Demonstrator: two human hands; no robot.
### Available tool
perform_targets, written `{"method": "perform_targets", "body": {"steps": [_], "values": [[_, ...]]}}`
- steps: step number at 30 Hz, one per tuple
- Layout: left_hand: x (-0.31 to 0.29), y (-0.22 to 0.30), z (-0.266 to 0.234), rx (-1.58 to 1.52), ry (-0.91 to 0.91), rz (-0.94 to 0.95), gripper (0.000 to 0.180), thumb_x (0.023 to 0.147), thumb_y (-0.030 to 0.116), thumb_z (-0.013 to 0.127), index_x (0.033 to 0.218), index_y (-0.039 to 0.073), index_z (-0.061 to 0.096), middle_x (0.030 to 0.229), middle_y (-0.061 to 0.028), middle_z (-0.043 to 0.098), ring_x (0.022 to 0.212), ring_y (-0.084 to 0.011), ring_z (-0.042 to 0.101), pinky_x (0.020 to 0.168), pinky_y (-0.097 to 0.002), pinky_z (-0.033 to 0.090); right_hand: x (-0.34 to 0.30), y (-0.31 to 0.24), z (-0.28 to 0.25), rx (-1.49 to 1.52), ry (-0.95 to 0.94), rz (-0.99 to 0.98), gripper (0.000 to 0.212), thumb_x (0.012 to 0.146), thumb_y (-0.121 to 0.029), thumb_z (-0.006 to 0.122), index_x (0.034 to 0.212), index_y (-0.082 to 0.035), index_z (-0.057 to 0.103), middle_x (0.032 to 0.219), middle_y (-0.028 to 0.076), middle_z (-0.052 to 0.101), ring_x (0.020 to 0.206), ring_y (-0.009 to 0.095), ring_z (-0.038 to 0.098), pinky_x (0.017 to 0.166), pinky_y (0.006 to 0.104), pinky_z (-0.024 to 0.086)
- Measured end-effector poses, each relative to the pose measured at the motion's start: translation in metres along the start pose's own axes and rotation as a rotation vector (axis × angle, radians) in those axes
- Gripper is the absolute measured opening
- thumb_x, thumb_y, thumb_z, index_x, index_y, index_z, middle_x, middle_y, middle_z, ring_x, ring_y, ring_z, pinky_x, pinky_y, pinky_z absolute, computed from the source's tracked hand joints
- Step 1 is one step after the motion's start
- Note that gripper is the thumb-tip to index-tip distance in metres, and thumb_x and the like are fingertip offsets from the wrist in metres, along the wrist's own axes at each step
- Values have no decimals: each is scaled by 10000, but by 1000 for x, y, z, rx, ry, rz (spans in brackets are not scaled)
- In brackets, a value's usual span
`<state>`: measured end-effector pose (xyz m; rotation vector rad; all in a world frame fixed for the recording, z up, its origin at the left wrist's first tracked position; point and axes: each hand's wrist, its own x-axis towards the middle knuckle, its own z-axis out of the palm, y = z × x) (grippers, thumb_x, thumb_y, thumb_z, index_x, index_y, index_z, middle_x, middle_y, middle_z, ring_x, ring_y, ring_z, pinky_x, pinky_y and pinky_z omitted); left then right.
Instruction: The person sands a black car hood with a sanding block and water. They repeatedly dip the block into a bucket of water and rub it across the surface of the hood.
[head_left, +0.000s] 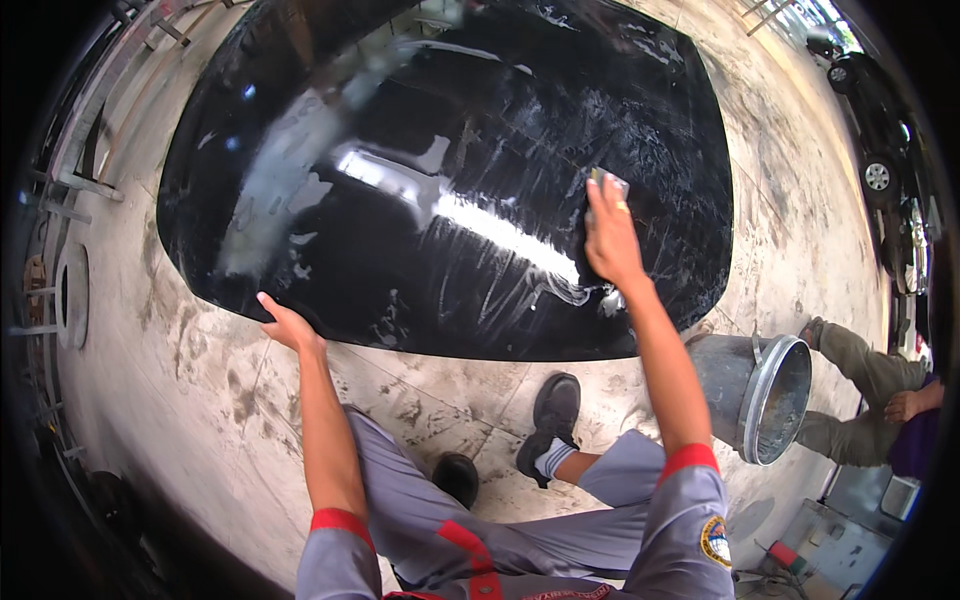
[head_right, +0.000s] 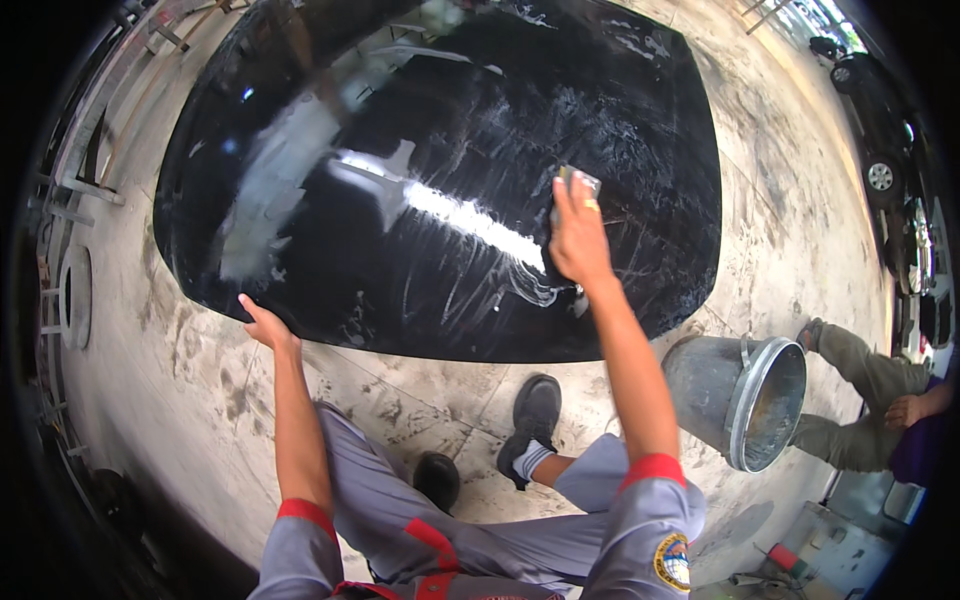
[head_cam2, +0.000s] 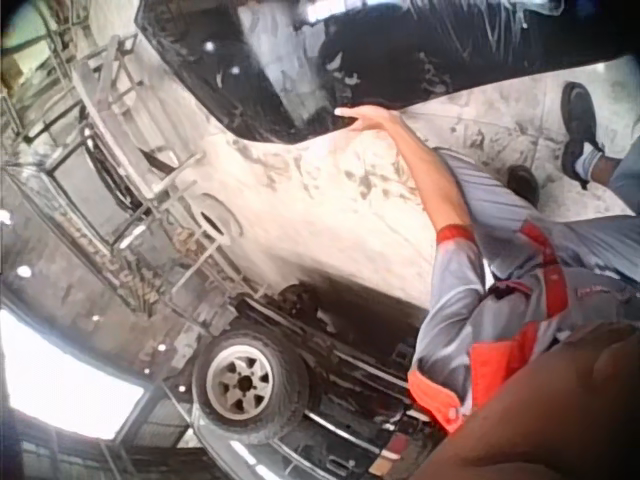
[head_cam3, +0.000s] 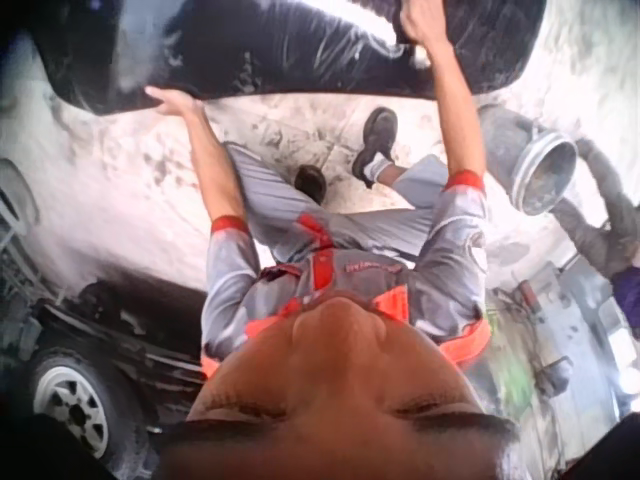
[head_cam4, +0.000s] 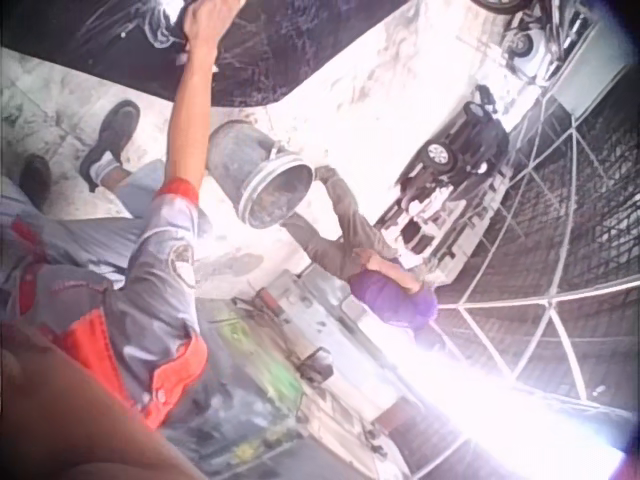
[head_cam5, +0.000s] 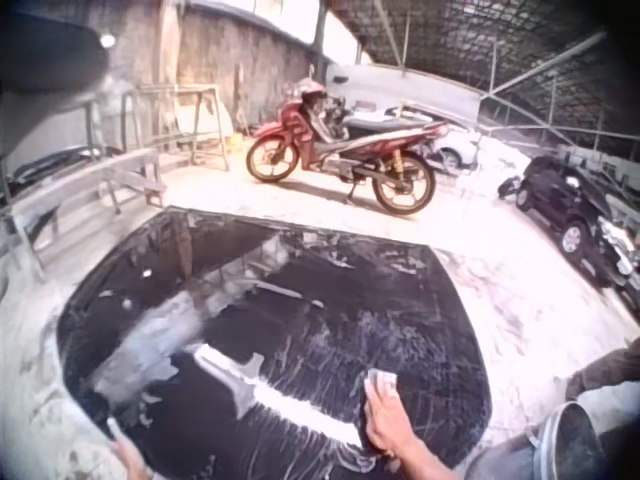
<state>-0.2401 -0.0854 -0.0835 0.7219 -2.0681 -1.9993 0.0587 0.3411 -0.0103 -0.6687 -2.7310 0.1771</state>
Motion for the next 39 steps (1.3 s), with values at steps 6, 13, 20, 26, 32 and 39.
{"method": "perform_targets", "body": {"steps": [6, 13, 20, 26, 32, 39], "values": [[-12, 10, -2, 35, 5, -61, 873, 1003, 557, 596, 1462, -146, 355, 1459, -289, 492, 1260, -354, 589, 1059, -394, 507, 36, -121, 49, -31, 42, 140, 641, 996, -202, 543, 1511, 120, 337, 1592, 314, 337, 1495, 449, 321, 1228, 522, 255], [-6, 17, -9, 92, 41, -42, 892, 986, 580, 610, 1453, -141, 373, 1440, -286, 511, 1233, -355, 605, 1050, -403, 523, -75, -201, 16, 182, -311, -134, 695, 1015, -291, 539, 1577, 47, 305, 1654, 251, 284, 1545, 400, 258, 1238, 523, 245], [-12, 21, -7, 83, 34, -67, 912, 985, 577, 609, 1513, -108, 324, 1490, -288, 474, 1286, -382, 571, 1092, -410, 493, -63, -155, 16, -41, -147, 125, 661, 1035, -286, 506, 1572, 50, 319, 1660, 240, 283, 1564, 377, 224, 1261, 494, 205], [-17, 36, -3, 94, 13, -214, 957, 989, 599, 578, 1545, -101, 238, 1534, -313, 399, 1297, -392, 568, 1069, -427, 533, -113, -157, 18, -86, -218, 91, 715, 998, -302, 568, 1589, 9, 314, 1670, 222, 278, 1546, 373, 273, 1244, 513, 218], [-13, 13, -2, 138, -21, -158, 975, 1000, 626, 529, 1569, -94, 200, 1578, -311, 341, 1374, -402, 495, 1122, -430, 475, -54, -103, 23, -49, 13, 308, 645, 1057, -282, 446, 1587, 45, 279, 1664, 230, 274, 1547, 388, 254, 1244, 517, 219], [-4, 22, -8, 207, 47, -38, 1003, 989, 647, 532, 1545, -133, 233, 1566, -352, 345, 1396, -441, 465, 1170, -455, 409, -63, -122, 22, -116, -38, 207, 675, 1028, -298, 508, 1571, 52, 311, 1638, 248, 327, 1533, 384, 295, 1231, 493, 242]]}}
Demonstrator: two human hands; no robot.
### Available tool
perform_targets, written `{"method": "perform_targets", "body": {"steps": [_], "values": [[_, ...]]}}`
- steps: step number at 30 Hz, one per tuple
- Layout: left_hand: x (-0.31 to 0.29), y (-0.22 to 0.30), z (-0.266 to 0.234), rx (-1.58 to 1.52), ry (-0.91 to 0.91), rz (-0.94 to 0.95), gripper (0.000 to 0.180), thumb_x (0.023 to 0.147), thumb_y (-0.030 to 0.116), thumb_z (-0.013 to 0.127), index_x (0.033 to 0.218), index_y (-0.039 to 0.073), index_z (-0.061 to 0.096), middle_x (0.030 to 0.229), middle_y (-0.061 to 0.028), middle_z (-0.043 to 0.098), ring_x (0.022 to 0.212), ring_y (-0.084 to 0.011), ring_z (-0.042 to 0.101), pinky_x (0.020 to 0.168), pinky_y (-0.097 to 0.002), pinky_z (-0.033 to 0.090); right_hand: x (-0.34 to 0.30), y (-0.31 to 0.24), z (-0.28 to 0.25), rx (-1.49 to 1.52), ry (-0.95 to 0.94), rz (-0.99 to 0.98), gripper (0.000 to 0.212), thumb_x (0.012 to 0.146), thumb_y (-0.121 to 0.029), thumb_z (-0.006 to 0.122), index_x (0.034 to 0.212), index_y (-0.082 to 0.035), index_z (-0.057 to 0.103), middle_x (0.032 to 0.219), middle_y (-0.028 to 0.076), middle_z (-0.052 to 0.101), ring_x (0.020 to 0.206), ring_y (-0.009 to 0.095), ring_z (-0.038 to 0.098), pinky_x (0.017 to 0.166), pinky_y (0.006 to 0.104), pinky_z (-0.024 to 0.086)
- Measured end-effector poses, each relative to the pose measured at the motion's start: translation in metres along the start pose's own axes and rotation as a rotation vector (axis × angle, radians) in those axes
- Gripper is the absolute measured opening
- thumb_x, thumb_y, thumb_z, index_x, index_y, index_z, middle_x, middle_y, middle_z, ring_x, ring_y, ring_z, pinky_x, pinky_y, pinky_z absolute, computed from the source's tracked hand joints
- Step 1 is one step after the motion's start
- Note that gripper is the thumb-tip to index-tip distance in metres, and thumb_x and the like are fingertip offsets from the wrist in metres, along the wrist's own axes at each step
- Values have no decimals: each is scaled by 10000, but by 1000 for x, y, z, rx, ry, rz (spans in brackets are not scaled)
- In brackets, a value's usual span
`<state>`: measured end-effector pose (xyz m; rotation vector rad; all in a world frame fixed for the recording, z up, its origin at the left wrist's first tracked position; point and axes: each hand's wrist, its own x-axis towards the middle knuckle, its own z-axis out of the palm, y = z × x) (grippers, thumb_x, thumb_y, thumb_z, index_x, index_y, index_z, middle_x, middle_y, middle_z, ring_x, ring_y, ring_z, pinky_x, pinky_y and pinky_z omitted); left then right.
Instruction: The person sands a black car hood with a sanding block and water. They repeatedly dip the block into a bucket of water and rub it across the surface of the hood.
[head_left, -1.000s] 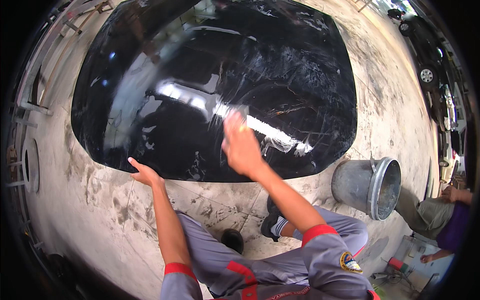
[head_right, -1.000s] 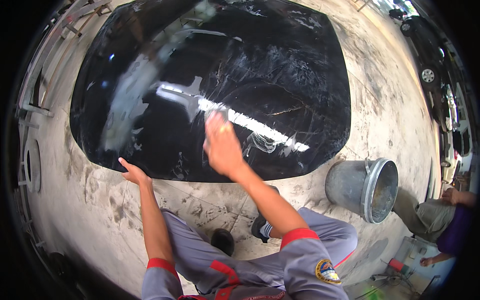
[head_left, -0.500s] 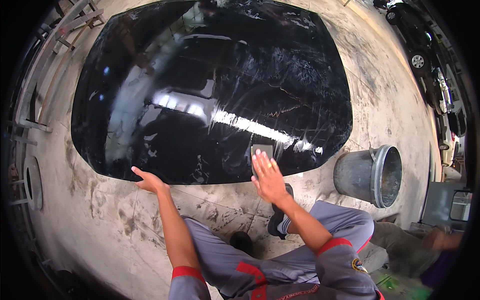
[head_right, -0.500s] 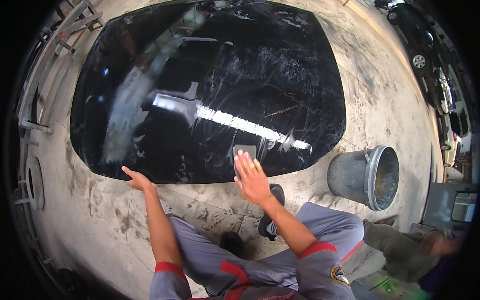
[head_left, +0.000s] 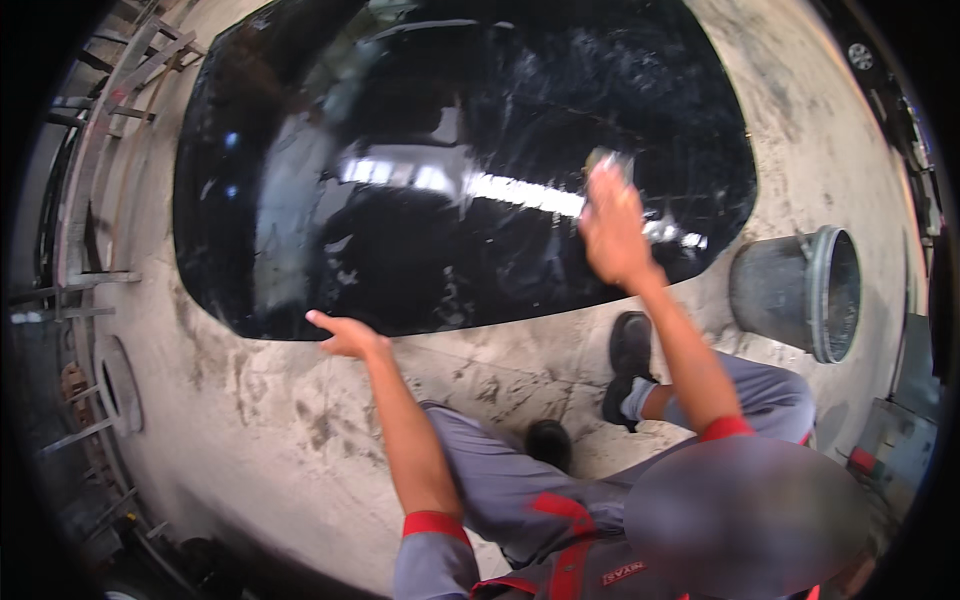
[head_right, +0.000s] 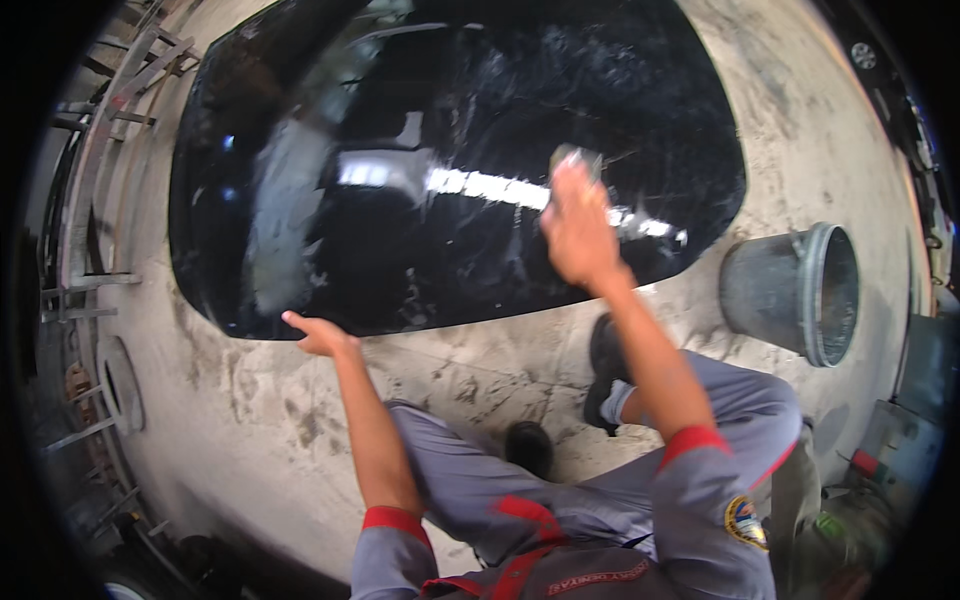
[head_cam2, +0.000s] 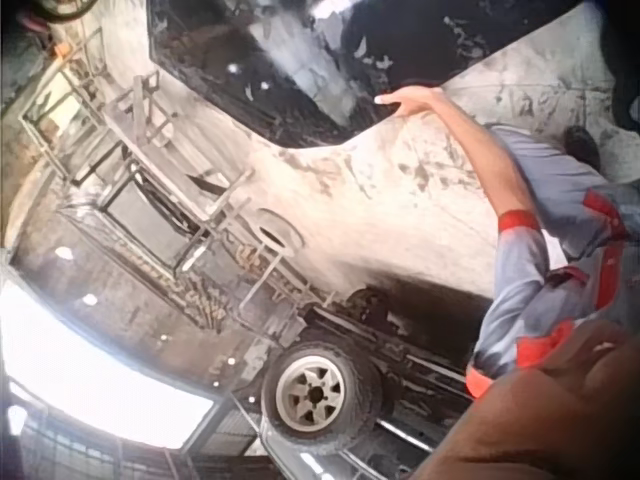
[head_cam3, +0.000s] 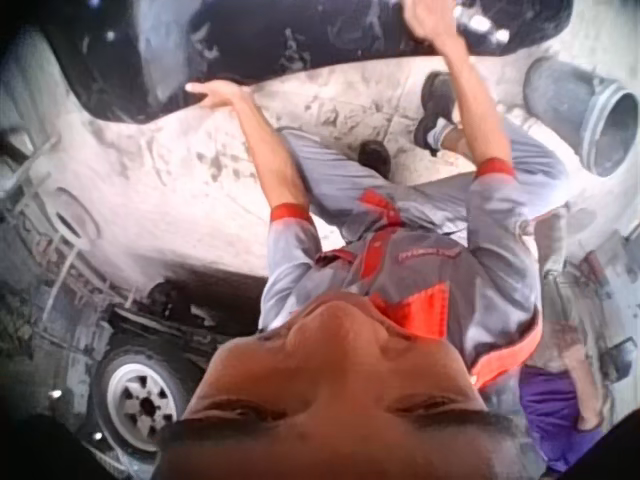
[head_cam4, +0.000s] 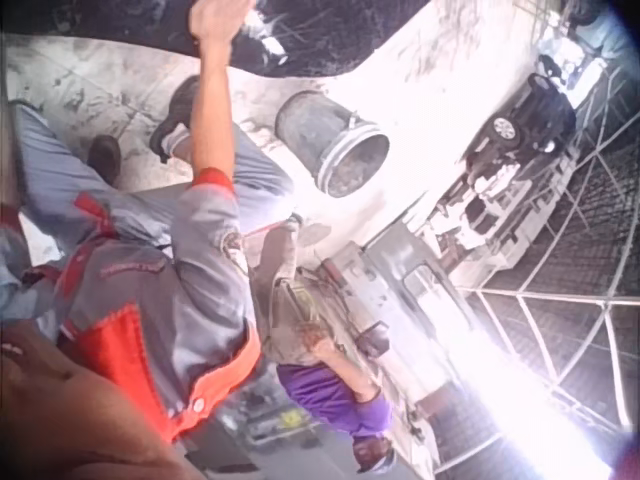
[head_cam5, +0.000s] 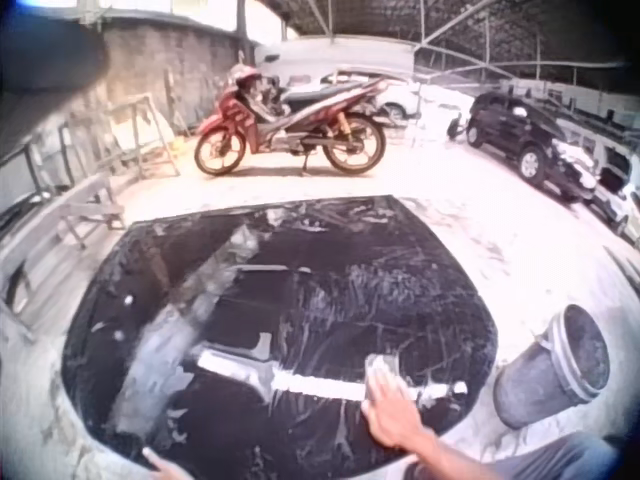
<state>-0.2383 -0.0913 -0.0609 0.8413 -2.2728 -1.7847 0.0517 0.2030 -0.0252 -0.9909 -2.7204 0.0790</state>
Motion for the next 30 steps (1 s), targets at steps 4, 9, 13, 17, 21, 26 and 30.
{"method": "perform_targets", "body": {"steps": [4, 9, 13, 17, 21, 26, 30], "values": [[-12, -11, 9, 21, -3, -80, 1024, 971, 653, 567, 1524, -151, 258, 1528, -359, 395, 1356, -446, 505, 1136, -451, 448, 51, 21, 5, 48, 87, 143, 604, 1048, -260, 470, 1552, 48, 344, 1617, 247, 363, 1512, 386, 327, 1212, 508, 260], [-18, 12, 0, -112, -47, -106, 1015, 979, 639, 563, 1521, -157, 242, 1508, -352, 409, 1311, -419, 552, 1083, -421, 527, -77, -84, -6, 200, -224, -155, 683, 1018, -310, 529, 1577, 25, 328, 1669, 205, 291, 1558, 345, 259, 1249, 496, 210], [-8, 12, -4, -53, -69, -70, 1012, 991, 632, 550, 1537, -146, 201, 1540, -356, 364, 1334, -418, 534, 1119, -443, 486, 23, -58, -9, 101, -69, -110, 645, 1040, -308, 498, 1574, 15, 335, 1661, 196, 307, 1552, 349, 263, 1255, 490, 208], [-1, -7, 2, 34, -3, -61, 987, 994, 640, 535, 1443, -210, 315, 1468, -390, 432, 1323, -432, 537, 1120, -435, 472, 34, -58, 5, 76, -7, -63, 606, 1033, -286, 500, 1523, 55, 395, 1615, 248, 356, 1524, 373, 303, 1237, 482, 236], [-18, 12, 0, -71, -44, -85, 1016, 967, 642, 582, 1443, -213, 310, 1450, -377, 453, 1254, -432, 591, 1055, -429, 534, -95, -83, -11, 255, -291, -192, 697, 996, -310, 566, 1579, -1, 339, 1653, 202, 320, 1540, 315, 300, 1235, 476, 251], [-19, 1, 10, -38, -32, -86, 989, 986, 612, 576, 1490, -184, 275, 1509, -364, 406, 1311, -422, 551, 1105, -422, 491, 15, 6, -9, 79, 22, 100, 626, 1026, -261, 521, 1558, 22, 350, 1635, 216, 340, 1532, 342, 307, 1235, 503, 258], [-15, 12, -1, -79, -43, -97, 1001, 985, 621, 566, 1538, -141, 223, 1543, -338, 372, 1323, -410, 544, 1081, -413, 524, -70, -50, 2, 108, -41, 101, 711, 1020, -326, 533, 1587, 34, 300, 1675, 223, 262, 1566, 349, 233, 1252, 520, 211]]}}
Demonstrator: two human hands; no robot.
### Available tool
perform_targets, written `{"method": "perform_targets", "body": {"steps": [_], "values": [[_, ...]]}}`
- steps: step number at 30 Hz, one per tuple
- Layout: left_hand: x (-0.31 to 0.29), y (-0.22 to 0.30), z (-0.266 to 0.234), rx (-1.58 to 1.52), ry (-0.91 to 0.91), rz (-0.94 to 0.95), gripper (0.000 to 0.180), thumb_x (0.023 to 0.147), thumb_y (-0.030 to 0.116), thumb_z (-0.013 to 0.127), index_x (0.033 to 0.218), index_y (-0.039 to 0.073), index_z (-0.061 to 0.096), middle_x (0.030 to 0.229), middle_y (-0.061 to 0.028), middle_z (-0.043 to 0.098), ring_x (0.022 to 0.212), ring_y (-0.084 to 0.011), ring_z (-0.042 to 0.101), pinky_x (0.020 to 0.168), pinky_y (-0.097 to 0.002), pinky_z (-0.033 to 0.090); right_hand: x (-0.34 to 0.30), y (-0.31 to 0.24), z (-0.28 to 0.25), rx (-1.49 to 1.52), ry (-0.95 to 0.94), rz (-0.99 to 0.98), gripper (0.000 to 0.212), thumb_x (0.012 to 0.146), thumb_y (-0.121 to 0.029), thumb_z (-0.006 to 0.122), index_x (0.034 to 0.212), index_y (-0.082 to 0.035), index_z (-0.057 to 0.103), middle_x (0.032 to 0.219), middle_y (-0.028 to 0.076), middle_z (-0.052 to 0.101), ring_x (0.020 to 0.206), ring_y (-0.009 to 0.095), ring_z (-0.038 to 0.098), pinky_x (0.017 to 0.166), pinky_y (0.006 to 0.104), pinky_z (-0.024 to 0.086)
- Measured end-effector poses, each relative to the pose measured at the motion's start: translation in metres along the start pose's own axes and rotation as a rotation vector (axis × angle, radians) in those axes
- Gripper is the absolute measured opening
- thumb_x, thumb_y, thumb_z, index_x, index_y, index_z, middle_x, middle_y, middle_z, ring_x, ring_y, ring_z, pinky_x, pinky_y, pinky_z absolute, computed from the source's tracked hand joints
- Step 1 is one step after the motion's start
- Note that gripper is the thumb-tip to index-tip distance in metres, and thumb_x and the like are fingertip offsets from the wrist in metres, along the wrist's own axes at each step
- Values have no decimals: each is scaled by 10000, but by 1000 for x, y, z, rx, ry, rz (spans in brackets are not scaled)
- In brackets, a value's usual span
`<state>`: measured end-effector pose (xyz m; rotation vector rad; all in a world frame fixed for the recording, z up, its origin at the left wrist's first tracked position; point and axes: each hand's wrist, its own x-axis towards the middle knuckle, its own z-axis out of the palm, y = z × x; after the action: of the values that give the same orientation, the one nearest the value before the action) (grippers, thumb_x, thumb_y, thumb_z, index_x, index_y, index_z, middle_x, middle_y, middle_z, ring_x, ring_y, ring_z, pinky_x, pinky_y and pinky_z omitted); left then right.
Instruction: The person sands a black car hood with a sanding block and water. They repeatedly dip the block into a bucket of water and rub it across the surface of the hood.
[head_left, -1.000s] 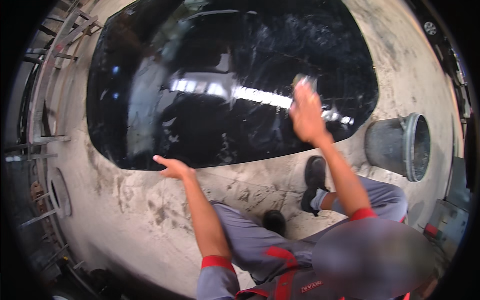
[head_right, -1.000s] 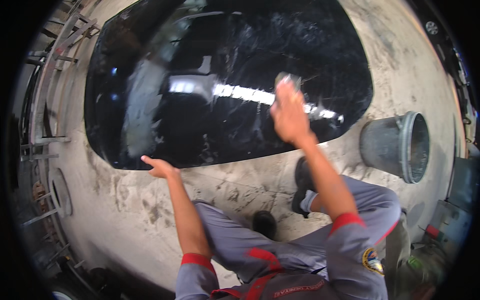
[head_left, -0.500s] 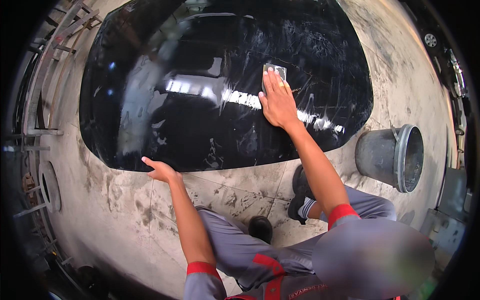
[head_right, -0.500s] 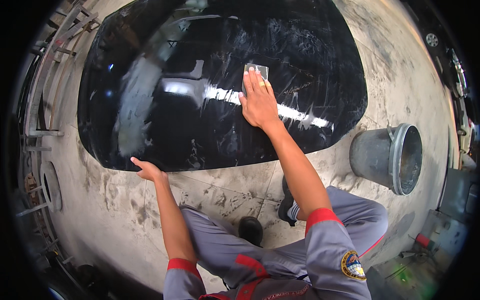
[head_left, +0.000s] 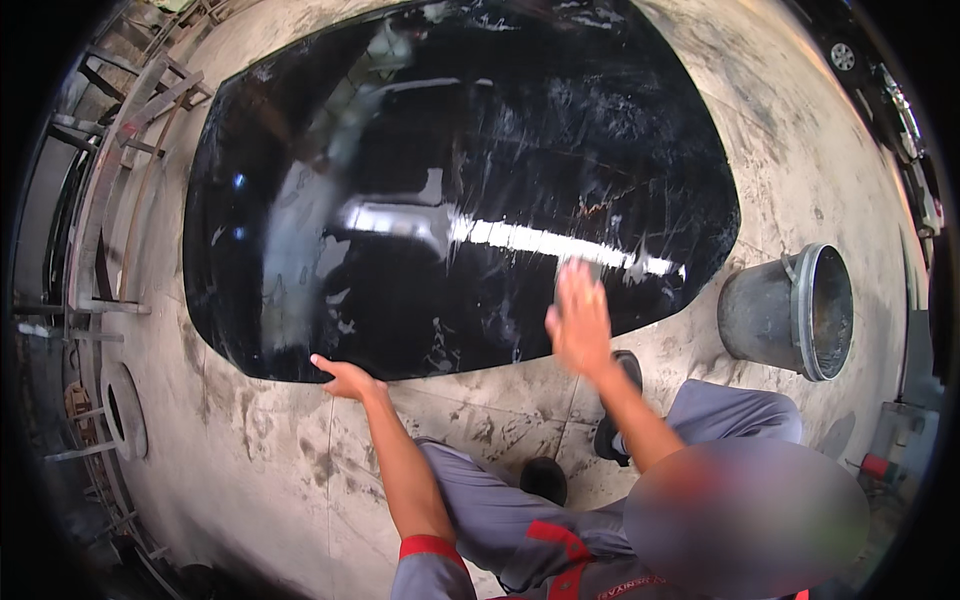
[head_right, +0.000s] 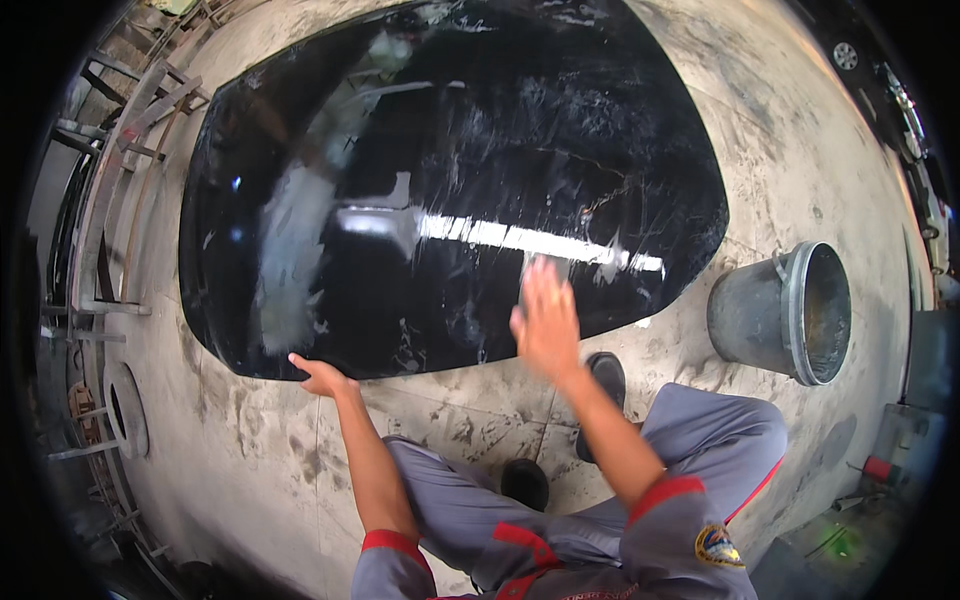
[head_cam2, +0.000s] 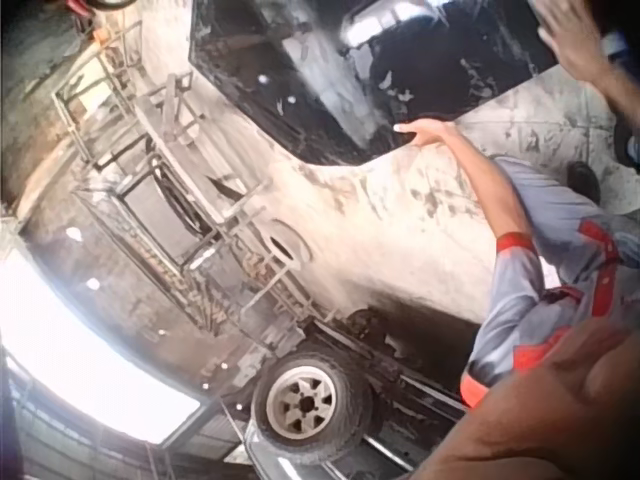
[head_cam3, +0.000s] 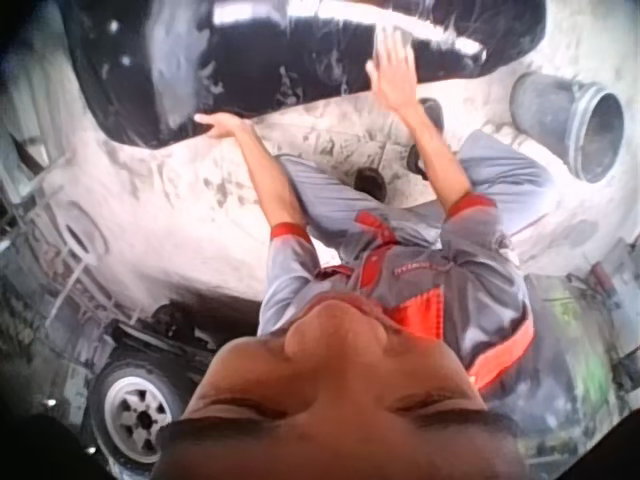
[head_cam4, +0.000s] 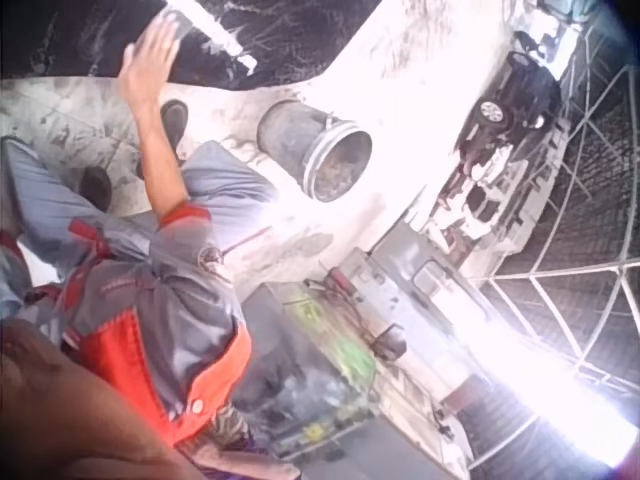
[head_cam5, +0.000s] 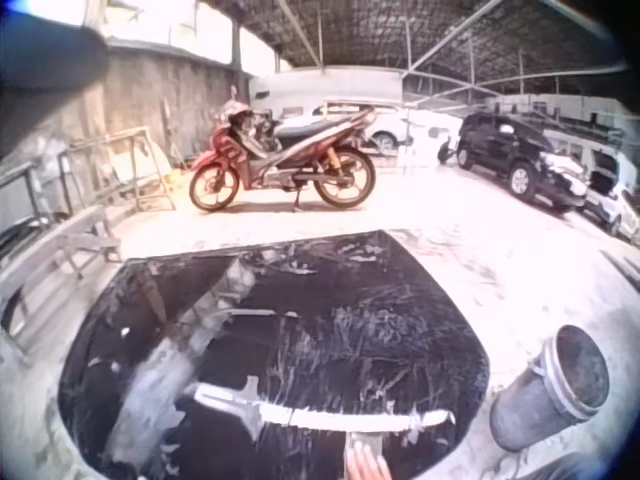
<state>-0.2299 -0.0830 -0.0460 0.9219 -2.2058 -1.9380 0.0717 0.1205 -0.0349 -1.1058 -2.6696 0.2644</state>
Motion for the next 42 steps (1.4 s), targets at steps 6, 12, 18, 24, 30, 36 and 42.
{"method": "perform_targets", "body": {"steps": [6, 12, 18, 24, 30, 36, 42], "values": [[5, -7, 2, 54, -16, -7, 1058, 970, 656, 566, 1534, -159, 198, 1559, -359, 333, 1357, -423, 512, 1121, -432, 485, 44, 54, -14, -67, 63, 40, 666, 1046, -308, 488, 1593, 15, 287, 1657, 229, 292, 1546, 367, 267, 1239, 517, 240], [16, -11, 0, 43, 12, -5, 1027, 975, 629, 574, 1551, -128, 186, 1557, -313, 357, 1318, -394, 547, 1078, -425, 541, -19, 16, 5, -10, 26, 43, 695, 1031, -306, 516, 1590, 37, 289, 1677, 242, 242, 1568, 390, 209, 1252, 536, 195], [15, -10, 1, 100, 5, 17, 1052, 967, 656, 571, 1510, -181, 237, 1516, -369, 384, 1348, -427, 516, 1111, -440, 486, 52, 48, -13, -13, 35, 33, 689, 1033, -308, 502, 1581, 47, 282, 1667, 234, 268, 1552, 400, 237, 1238, 530, 224], [-4, 1, 1, 75, -3, -21, 1056, 974, 655, 547, 1496, -195, 203, 1472, -358, 431, 1252, -429, 595, 1024, -428, 585, 1, -8, -11, -111, -54, 48, 718, 1006, -321, 554, 1564, 59, 311, 1649, 264, 273, 1542, 380, 266, 1229, 505, 237], [10, -1, -7, 93, -20, -8, 1009, 992, 635, 526, 1458, -210, 232, 1445, -354, 457, 1215, -423, 618, 1013, -441, 594, 51, 25, -5, -39, 31, -77, 661, 1026, -348, 525, 1563, -2, 353, 1658, 185, 313, 1544, 329, 280, 1228, 495, 253], [-3, -1, -1, -18, -6, -88, 927, 1044, 612, 384, 1468, -202, 249, 1486, -340, 419, 1272, -439, 577, 1074, -466, 559, 21, -11, -8, -63, -22, -50, 695, 1027, -321, 516, 1556, 82, 313, 1667, 235, 263, 1541, 396, 264, 1241, 506, 230], [-29, 4, 7, -5, 34, -131, 895, 1041, 597, 406, 1373, -234, 421, 1423, -310, 524, 1205, -426, 630, 1040, -473, 578, 53, 52, -22, 107, 39, 3, 634, 1023, -291, 538, 1555, 4, 359, 1631, 214, 343, 1523, 356, 312, 1226, 497, 265]]}}
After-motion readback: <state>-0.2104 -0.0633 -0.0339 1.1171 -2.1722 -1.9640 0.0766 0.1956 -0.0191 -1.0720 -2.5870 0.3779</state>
